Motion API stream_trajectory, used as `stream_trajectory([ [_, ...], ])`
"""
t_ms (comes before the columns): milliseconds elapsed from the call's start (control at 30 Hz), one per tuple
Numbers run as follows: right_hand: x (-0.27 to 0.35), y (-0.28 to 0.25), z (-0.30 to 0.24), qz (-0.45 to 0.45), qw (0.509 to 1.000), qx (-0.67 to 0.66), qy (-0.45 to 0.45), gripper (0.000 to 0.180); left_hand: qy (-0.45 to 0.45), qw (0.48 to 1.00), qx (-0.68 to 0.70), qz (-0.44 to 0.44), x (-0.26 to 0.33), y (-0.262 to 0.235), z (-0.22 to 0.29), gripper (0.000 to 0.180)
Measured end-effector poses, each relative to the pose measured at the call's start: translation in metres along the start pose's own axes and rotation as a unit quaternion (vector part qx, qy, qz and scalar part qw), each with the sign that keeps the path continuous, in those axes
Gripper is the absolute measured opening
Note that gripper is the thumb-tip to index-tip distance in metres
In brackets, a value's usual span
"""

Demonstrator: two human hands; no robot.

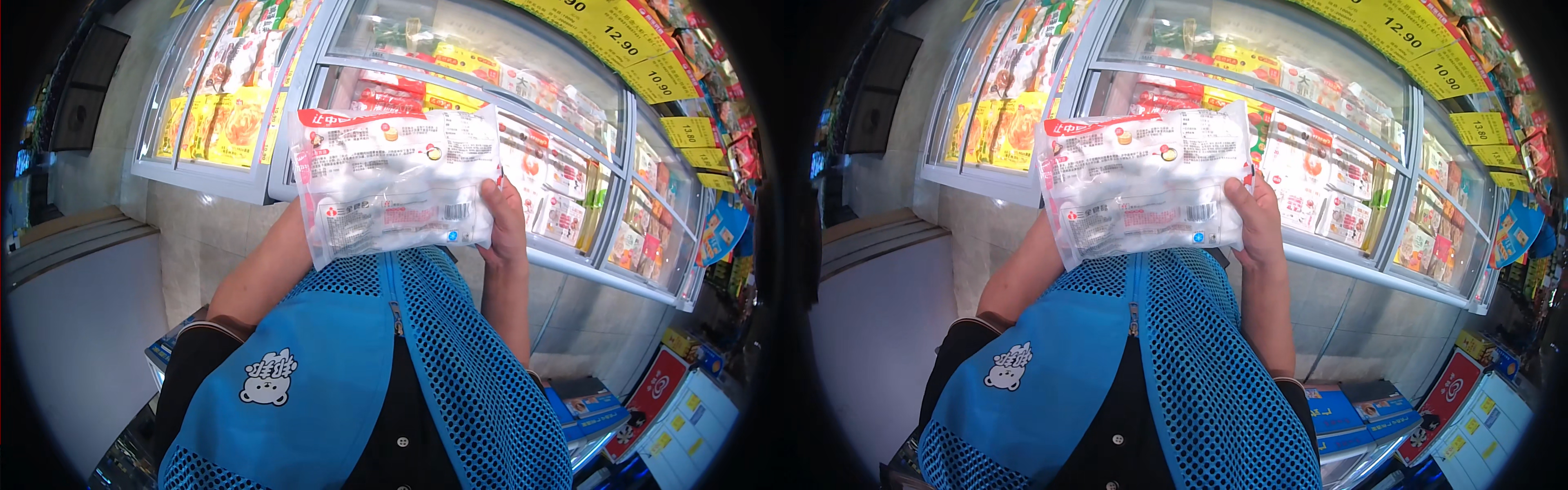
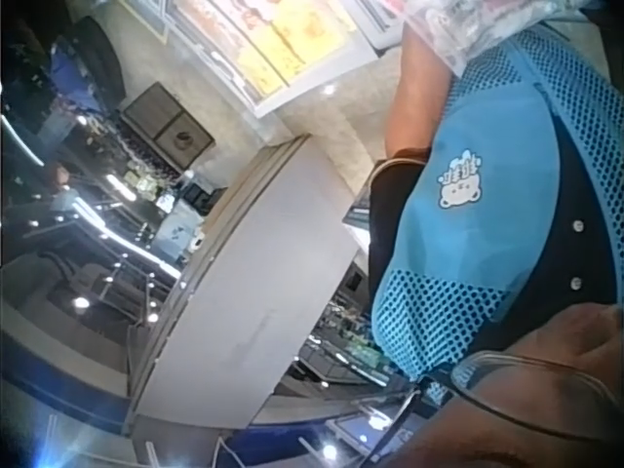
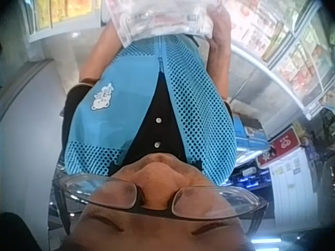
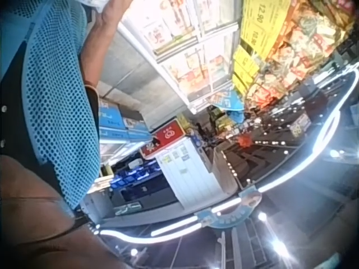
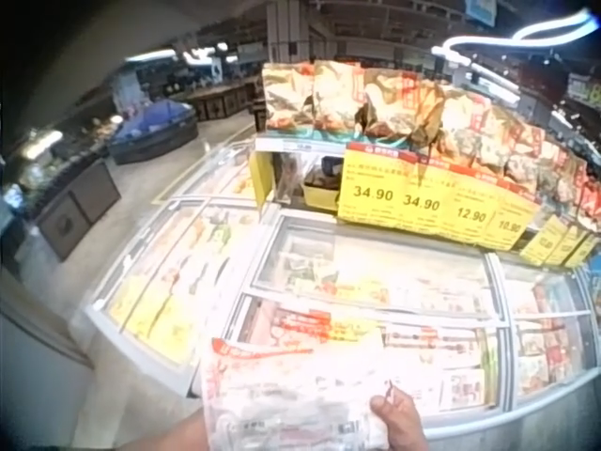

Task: Inspecting labels on frozen food packages in a supermarket freezer and organizing them.

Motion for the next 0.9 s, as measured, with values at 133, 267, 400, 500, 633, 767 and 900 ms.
stream_trajectory([
  [133,0.002,0.000,0.000,-0.004,1.000,0.019,-0.003,0.060,-0.007,1.000,-0.025,0.001,0.000,-0.001,-0.003,0.057],
  [267,0.005,0.002,-0.003,-0.014,0.999,0.030,-0.003,0.066,-0.008,1.000,-0.021,-0.009,0.004,0.000,-0.004,0.057],
  [400,0.009,0.003,-0.004,-0.010,1.000,0.017,-0.002,0.067,-0.009,1.000,-0.017,-0.023,0.000,0.003,-0.004,0.056],
  [500,0.010,0.001,-0.005,-0.001,1.000,-0.022,-0.007,0.057,-0.007,0.999,-0.015,-0.031,0.000,0.006,-0.005,0.056],
  [633,0.011,-0.003,-0.002,-0.014,1.000,0.016,-0.003,0.067,-0.002,0.999,-0.010,-0.041,0.000,0.007,-0.003,0.056],
  [767,0.011,-0.004,-0.001,-0.014,1.000,0.016,-0.002,0.066,0.004,0.999,-0.005,-0.051,0.002,0.009,-0.004,0.055],
  [900,0.011,-0.003,-0.002,-0.014,1.000,0.012,0.000,0.064,0.011,0.998,0.000,-0.062,0.002,0.011,-0.004,0.055],
])
Point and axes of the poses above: each hand's wrist, its own x-axis away from the middle knuckle, its own y-axis out of the palm, z = x × y, the point moved 10 cm from there along -x, towards the middle knuckle, and after that the axes turned 6 degrees about z, right-handed, at the moved point
